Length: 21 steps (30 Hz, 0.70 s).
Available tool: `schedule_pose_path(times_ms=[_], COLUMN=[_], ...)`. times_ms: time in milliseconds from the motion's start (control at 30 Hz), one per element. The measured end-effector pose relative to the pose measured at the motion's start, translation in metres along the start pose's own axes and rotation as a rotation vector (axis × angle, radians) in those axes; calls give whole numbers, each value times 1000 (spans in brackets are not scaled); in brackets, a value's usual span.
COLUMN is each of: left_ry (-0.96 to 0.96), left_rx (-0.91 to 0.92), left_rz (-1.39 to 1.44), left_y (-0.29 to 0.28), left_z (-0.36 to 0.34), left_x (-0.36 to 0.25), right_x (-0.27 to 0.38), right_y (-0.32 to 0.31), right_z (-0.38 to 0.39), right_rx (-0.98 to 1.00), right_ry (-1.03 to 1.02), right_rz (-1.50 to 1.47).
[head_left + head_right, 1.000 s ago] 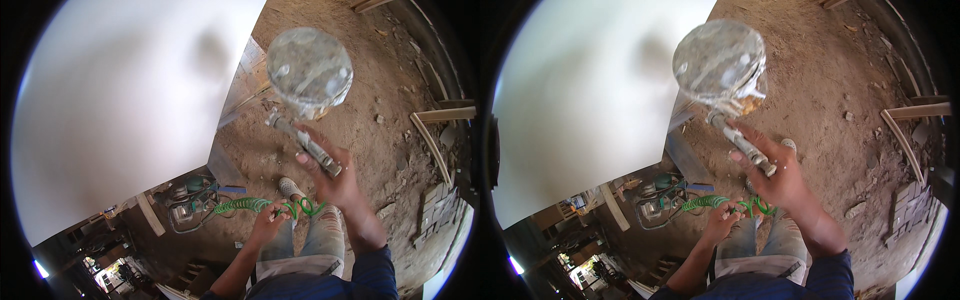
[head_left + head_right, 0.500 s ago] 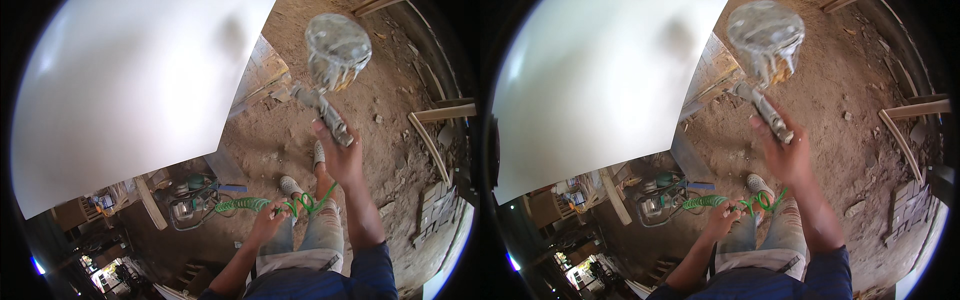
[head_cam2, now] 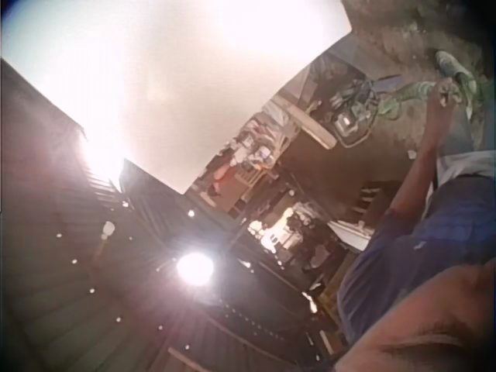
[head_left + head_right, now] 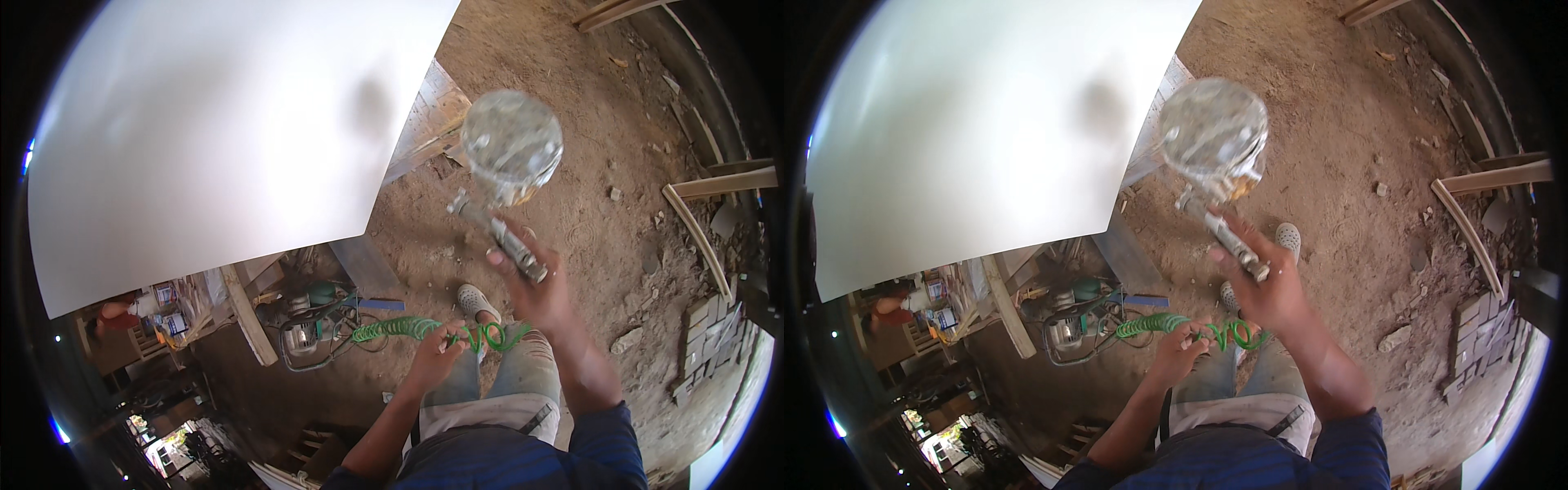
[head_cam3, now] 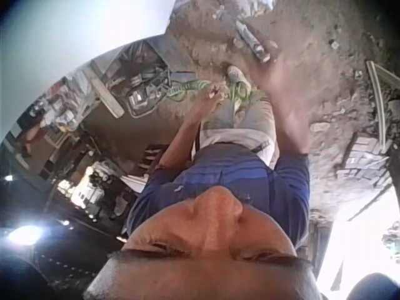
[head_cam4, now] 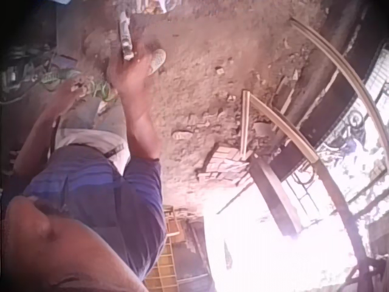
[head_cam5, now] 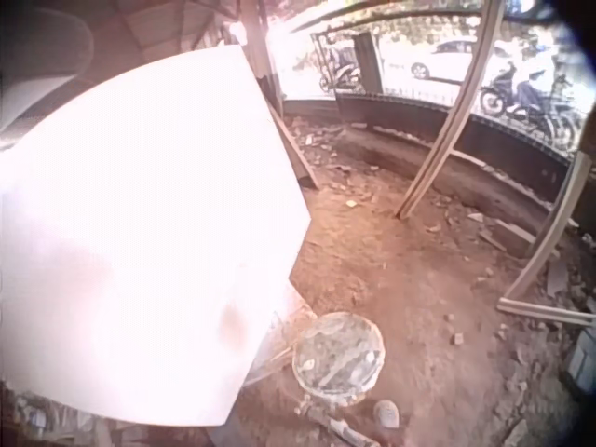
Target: The person uses a spray gun to apply white paint to the edges and surfaces of wooden furniture components in a workshop.
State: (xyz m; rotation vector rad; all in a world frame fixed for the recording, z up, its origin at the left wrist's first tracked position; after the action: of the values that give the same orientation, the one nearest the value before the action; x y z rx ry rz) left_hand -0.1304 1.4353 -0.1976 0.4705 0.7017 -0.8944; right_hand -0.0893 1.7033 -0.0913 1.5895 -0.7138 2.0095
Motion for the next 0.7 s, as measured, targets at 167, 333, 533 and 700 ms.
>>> schedule_pose_path(times_ms=[167, 333, 533, 700], left_ry=[36, 8, 17, 29], left_rx=[58, 76, 42, 10], left_rz=[-97, -38, -94, -64], left_y=[-2, 2, -5, -9], left_z=[10, 16, 19, 19], left_x=[10, 13, 17, 7], right_x=[4, 12, 3, 6], right_y=[5, 5, 7, 8], right_z=[23, 27, 16, 18], right_rx=[187, 208, -6, -115], right_ry=[45, 108, 99, 126], right_rz=[50, 23, -59, -90])
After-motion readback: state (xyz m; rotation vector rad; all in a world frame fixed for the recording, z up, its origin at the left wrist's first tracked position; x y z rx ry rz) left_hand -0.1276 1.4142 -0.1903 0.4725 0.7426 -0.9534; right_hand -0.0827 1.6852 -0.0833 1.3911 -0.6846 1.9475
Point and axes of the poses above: each hand's wrist, its own z-axis away from the middle knuckle, its own y-axis out of the palm, x = y × z, the point moved 3 cm from there along -z, towards the middle knuckle, and after that the axes turned 4 degrees about y, right-handed, at the moved point
